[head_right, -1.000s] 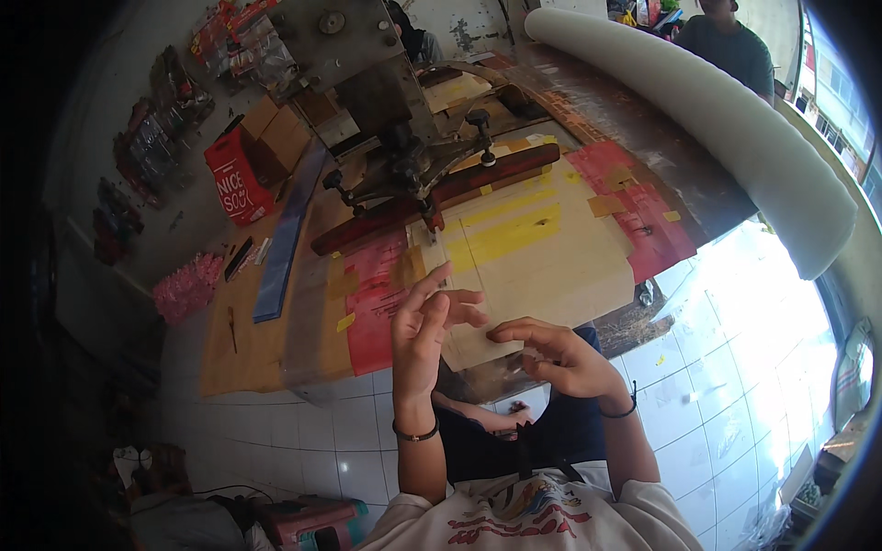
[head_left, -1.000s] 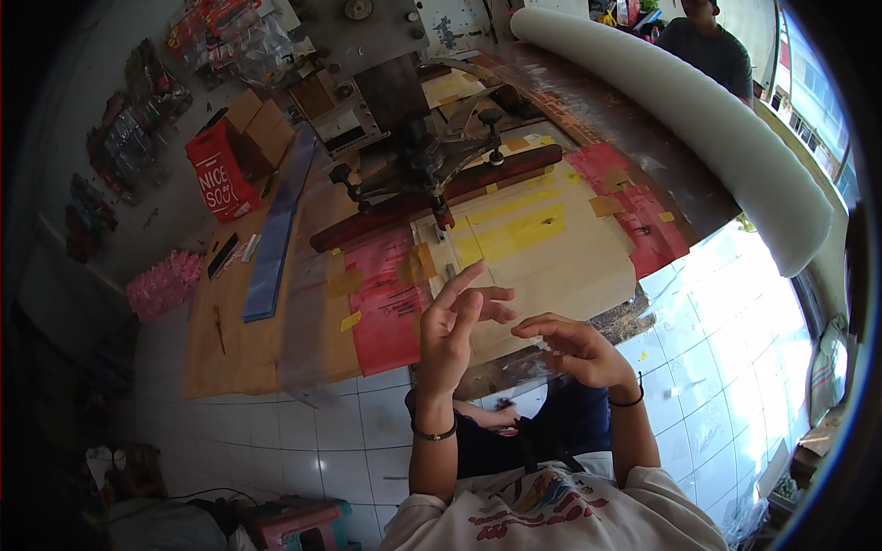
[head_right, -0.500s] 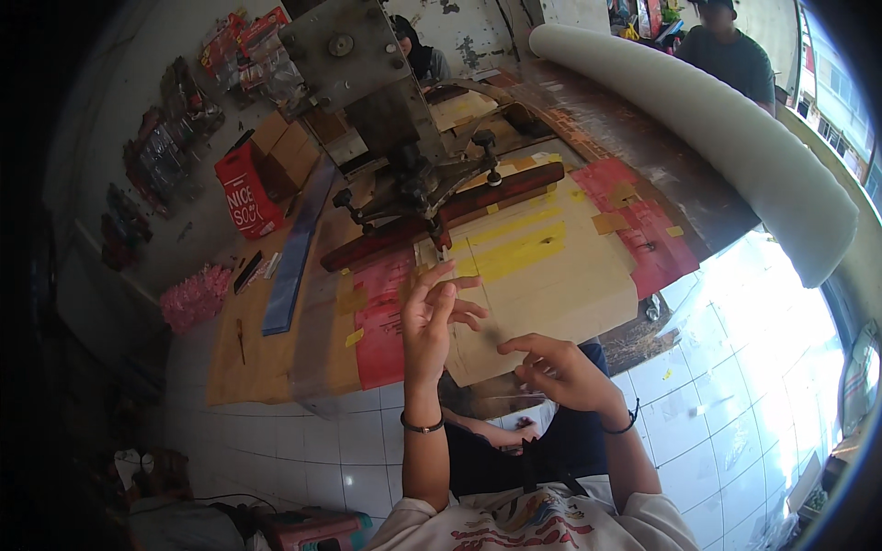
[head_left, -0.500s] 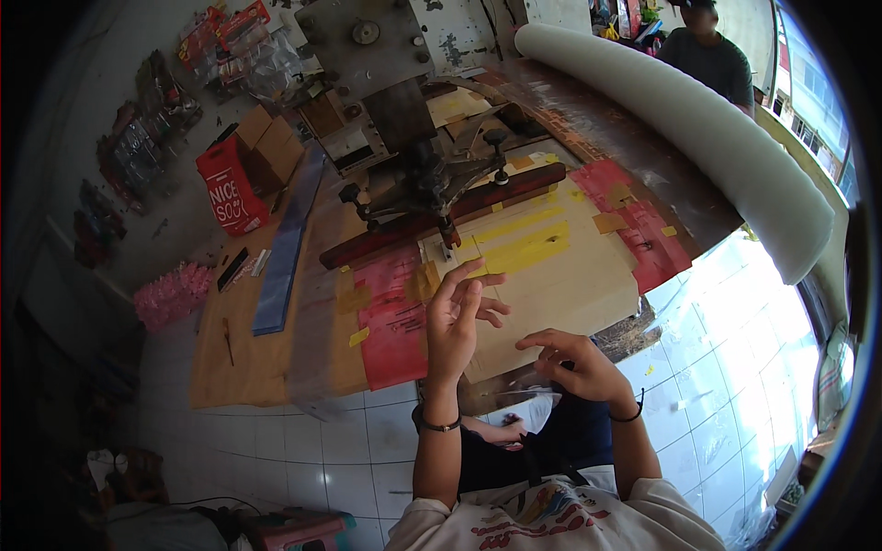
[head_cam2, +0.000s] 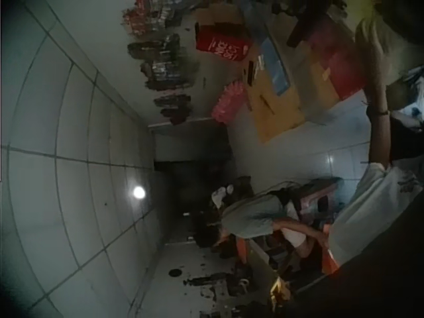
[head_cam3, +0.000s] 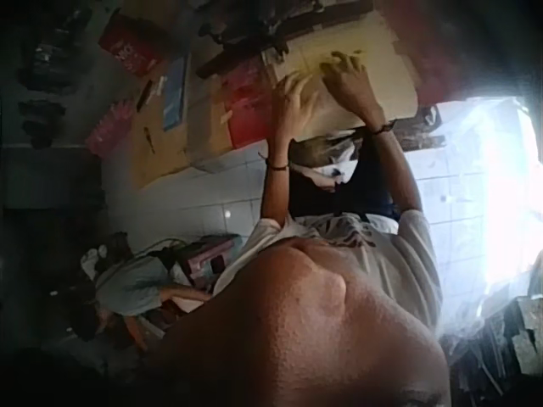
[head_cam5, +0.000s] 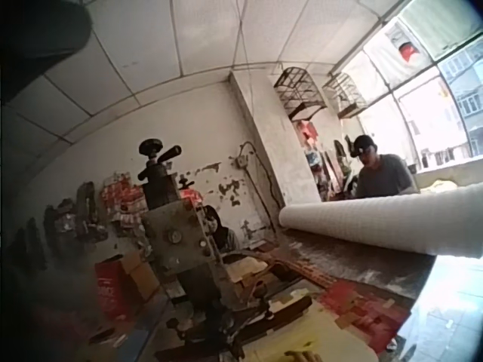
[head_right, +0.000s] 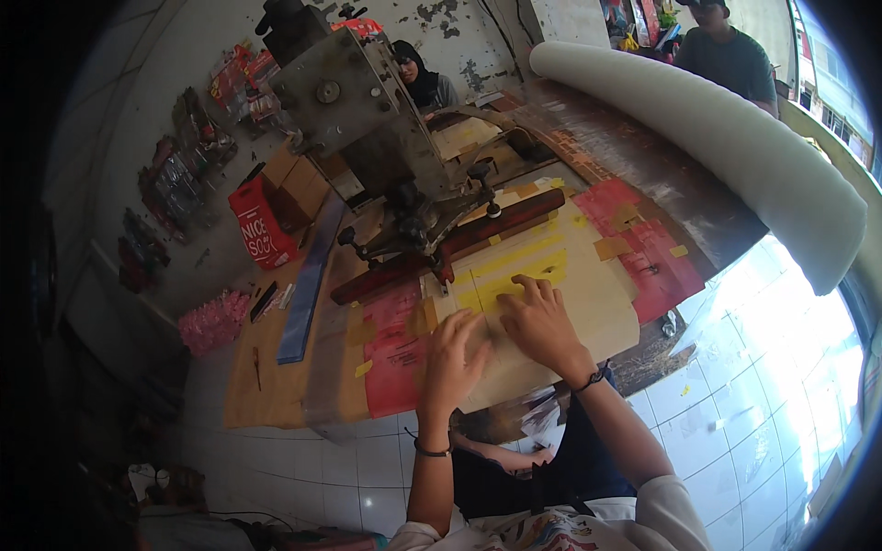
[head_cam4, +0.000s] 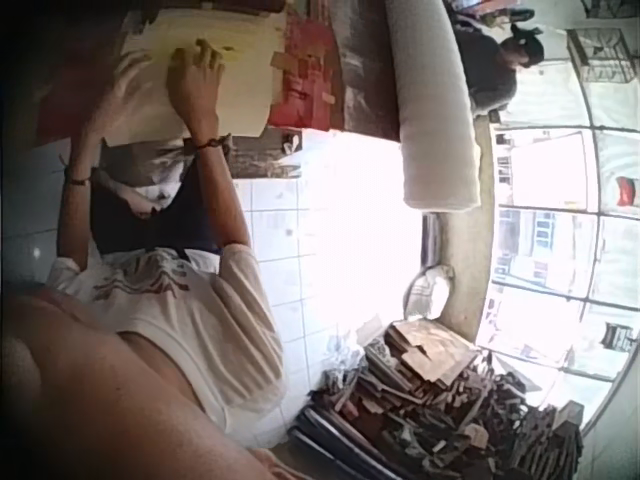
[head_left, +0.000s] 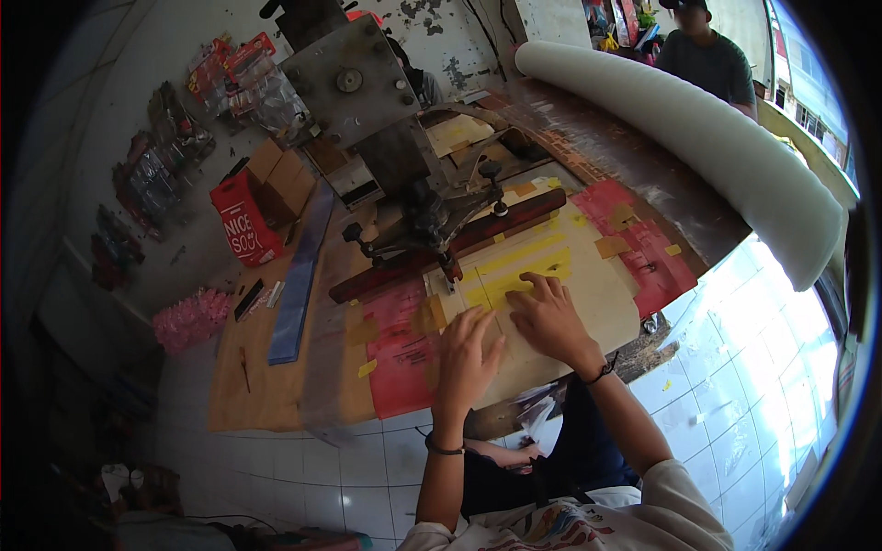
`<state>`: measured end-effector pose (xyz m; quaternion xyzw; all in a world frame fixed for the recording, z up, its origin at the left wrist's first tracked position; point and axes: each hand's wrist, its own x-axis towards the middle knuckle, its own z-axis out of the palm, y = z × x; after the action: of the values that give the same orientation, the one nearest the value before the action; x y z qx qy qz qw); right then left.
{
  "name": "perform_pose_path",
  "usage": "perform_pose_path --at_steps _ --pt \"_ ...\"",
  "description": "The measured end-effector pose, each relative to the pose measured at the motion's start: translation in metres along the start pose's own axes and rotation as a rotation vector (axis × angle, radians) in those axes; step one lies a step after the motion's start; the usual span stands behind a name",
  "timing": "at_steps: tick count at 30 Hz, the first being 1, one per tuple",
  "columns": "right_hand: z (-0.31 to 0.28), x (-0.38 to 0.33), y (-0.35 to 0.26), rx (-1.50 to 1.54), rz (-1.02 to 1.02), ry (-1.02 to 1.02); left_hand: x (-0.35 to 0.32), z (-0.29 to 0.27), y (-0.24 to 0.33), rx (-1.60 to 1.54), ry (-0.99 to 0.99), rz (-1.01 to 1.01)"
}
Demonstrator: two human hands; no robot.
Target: The person aligns plastic sheets on the worktable under a press machine, operates the press onto the sheets, and separates and handles the finished plastic sleeves by hand.
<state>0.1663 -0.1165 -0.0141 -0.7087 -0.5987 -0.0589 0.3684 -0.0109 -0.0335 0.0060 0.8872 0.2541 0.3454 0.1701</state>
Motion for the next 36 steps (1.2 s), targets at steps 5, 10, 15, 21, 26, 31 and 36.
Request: perform_pose_path --at_steps 5,10,15,21,26,31,36 --pt "0.008 0.008 0.004 -0.171 -0.045 -0.002 -0.012 0.017 -0.001 0.216 -0.209 0.082" --pt "0.003 0.025 0.002 -0.148 -0.022 -0.308 -0.005 0.017 -0.006 0.234 -0.246 0.047" --pt "0.013 0.027 0.000 -0.236 0.018 -0.316 -0.004 0.020 -0.007 0.291 -0.203 0.068" --pt "0.009 0.034 -0.001 -0.246 0.022 -0.264 0.001 0.005 -0.004 0.209 -0.255 0.003" --pt "0.012 0.037 0.006 -0.216 -0.041 -0.142 0.016 0.001 -0.014 0.200 -0.273 0.014" --pt "0.019 0.040 0.014 -0.137 -0.133 -0.094 0.016 0.012 -0.026 0.233 -0.172 0.042" --pt "0.025 0.040 0.015 -0.117 -0.138 -0.129 0.016 0.013 -0.026 0.240 -0.180 0.026"
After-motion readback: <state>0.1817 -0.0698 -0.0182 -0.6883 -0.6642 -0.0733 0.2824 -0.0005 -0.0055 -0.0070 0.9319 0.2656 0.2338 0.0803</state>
